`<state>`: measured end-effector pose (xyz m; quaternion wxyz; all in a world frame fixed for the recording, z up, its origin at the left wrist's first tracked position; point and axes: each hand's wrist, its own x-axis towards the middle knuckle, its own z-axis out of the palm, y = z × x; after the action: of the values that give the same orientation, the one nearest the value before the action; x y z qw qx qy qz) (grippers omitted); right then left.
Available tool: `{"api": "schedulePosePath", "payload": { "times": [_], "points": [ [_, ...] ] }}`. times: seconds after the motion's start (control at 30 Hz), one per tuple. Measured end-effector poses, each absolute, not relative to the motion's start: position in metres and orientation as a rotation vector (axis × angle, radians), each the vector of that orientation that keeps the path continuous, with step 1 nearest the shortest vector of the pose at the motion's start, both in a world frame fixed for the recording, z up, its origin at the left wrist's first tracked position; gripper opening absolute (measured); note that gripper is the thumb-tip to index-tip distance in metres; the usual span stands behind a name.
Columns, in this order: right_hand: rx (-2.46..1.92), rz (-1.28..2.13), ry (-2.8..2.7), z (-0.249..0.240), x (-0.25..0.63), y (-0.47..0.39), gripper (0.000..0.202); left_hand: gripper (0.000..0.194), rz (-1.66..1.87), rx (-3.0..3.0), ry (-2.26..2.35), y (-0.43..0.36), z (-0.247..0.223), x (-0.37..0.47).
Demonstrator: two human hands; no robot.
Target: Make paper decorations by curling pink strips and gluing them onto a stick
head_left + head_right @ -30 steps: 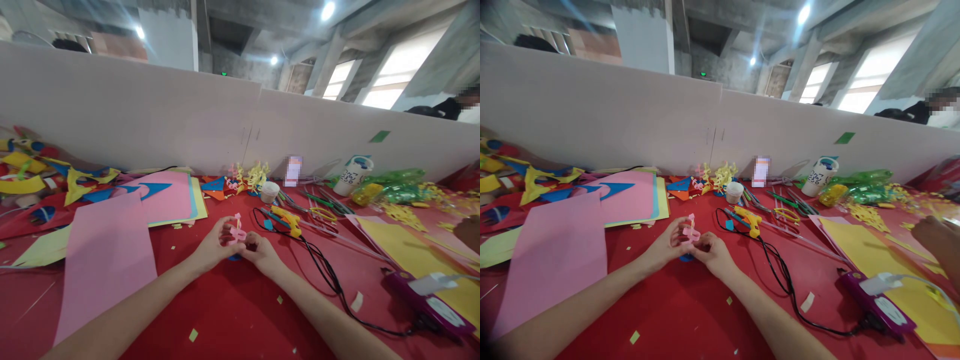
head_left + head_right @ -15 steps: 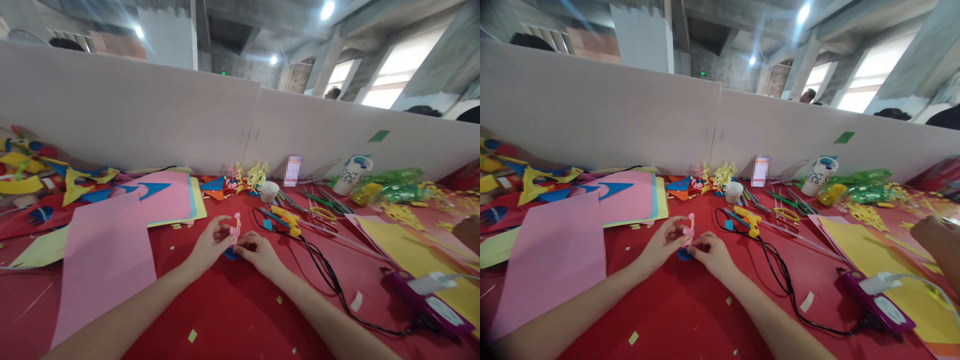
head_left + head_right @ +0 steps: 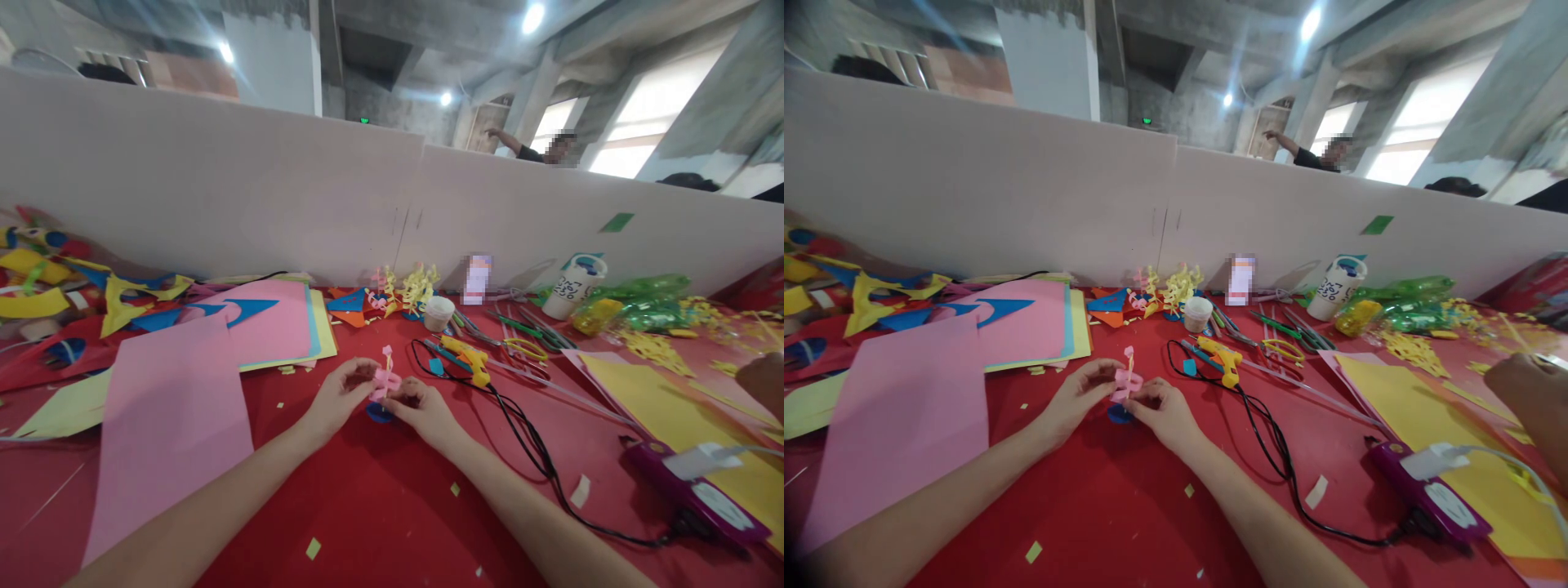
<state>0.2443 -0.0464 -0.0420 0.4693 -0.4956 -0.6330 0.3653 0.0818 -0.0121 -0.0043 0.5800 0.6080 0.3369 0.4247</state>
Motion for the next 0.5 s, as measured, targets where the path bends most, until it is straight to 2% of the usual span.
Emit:
{"api": "schedulePosePath", "payload": {
  "times": [0.3,0.5],
  "points": [
    [-1.161,1.026,-1.484,-0.044,0.249,-0.044,0.024,0.023,1.076,1.145,0.780,-0.009,-0.014,0.081],
    [-1.269,0.820,-1.393,-0.046,0.247,-0.042,0.027,0.028,1.107,1.275,0.854,-0.010,-0.019,0.080]
  ]
}}
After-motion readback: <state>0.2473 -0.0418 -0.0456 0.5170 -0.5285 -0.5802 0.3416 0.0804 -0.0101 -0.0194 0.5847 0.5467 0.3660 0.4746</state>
